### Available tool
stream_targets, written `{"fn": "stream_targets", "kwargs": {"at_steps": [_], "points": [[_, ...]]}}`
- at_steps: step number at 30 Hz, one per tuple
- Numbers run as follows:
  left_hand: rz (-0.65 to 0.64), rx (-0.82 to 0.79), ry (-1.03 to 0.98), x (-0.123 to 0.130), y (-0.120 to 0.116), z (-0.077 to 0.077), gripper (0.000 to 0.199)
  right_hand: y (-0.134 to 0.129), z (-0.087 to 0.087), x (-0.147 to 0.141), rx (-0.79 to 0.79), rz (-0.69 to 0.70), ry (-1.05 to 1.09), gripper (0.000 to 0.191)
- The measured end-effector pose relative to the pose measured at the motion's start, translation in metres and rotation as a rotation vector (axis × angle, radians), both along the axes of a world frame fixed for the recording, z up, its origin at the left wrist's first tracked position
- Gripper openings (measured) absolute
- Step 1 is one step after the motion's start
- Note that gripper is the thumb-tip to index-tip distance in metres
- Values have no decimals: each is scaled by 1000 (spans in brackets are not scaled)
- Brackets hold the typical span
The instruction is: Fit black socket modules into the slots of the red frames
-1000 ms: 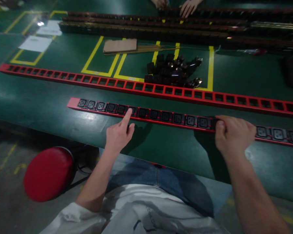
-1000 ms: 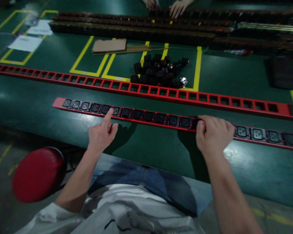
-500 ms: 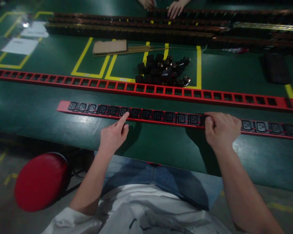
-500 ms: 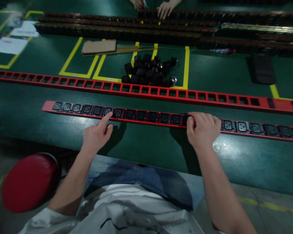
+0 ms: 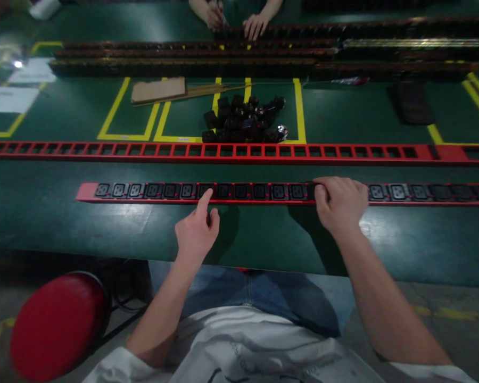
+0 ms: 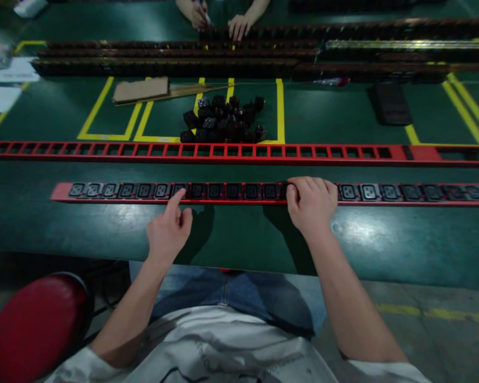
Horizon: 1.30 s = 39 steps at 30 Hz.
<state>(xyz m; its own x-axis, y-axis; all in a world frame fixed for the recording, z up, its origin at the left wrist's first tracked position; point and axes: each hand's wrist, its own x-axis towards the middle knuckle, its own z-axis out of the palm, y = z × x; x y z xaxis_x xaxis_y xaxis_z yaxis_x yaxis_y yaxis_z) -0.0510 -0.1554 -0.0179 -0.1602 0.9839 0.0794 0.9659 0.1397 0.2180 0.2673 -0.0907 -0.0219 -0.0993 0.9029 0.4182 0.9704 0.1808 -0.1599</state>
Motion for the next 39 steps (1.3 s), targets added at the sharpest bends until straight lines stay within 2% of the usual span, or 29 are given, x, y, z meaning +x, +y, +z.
{"fn": "stream_targets", "kwargs": {"at_steps": [5,14,21,25,28,33,39], "points": [[-34,-5,9,0,-1,0,52,0,2,-1,-12,1,-3,29],[-17,-83,13,1,1,2,54,0,0,1,-21,-1,22,30],[-10,-94,-3,5,4,19,52,-1,3,-2,-32,-7,38,29],[-120,-110,-3,16,6,26,55,-1,3,-2,-39,-5,47,30],[-185,-125,31,24,6,25,53,-1,3,-2,-31,0,45,30],[-135,-80,48,26,4,20,55,-2,3,-1,-18,2,38,27],[-141,-172,54,26,7,24,53,-2,2,-1,-12,5,45,27]]}}
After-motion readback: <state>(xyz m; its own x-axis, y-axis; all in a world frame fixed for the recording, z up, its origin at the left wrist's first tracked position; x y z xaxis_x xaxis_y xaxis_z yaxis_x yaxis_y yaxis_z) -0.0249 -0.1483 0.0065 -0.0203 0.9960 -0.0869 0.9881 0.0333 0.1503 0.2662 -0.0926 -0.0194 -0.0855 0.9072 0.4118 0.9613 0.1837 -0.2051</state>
